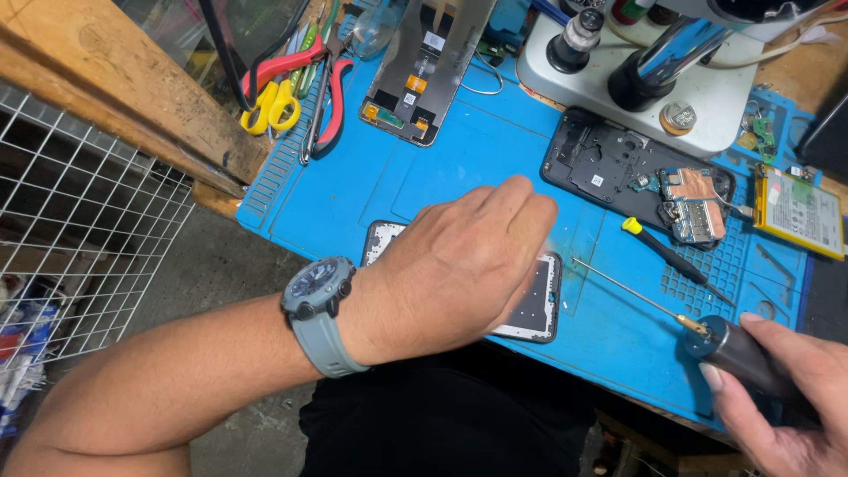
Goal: The person disassembles a mobile phone by removing the back cover and internal components, then handles a new screen assembly, and uses a powered screwdriver to secure components.
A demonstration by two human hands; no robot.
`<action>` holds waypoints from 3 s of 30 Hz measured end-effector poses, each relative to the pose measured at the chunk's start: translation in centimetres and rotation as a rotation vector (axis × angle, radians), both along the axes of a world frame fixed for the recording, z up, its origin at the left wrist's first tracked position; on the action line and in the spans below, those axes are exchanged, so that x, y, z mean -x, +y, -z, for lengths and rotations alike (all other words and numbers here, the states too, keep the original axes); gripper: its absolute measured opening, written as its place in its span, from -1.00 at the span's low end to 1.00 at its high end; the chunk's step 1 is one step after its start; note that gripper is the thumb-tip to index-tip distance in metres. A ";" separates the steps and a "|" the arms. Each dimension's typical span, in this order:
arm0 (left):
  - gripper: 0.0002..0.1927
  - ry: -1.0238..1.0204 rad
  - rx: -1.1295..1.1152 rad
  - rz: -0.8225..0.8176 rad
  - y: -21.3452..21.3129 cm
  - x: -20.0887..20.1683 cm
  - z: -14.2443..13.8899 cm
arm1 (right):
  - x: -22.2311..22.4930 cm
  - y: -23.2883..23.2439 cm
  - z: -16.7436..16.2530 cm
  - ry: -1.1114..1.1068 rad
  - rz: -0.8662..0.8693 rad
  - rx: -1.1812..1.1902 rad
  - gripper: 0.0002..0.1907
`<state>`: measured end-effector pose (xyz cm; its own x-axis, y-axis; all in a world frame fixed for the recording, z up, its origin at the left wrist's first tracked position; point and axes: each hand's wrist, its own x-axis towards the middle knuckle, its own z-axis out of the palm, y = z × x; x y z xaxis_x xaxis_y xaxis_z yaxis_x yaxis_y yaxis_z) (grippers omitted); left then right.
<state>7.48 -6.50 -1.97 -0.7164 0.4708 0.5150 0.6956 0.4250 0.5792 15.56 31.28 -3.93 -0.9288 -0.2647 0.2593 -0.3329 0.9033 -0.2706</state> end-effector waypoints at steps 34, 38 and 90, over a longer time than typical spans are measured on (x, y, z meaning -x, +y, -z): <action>-0.81 -0.096 -0.168 -0.153 -0.4 0.9 -1.1 | -2.1 1.5 3.0 -0.052 0.126 0.242 -0.54; -0.92 -0.118 -0.248 -0.045 -2.9 -2.1 -3.6 | -1.2 1.5 1.7 -0.063 0.049 0.152 -0.46; -0.01 0.176 0.327 -0.270 -1.3 -4.8 1.5 | 0.9 2.5 1.1 0.006 -0.087 -0.024 -0.43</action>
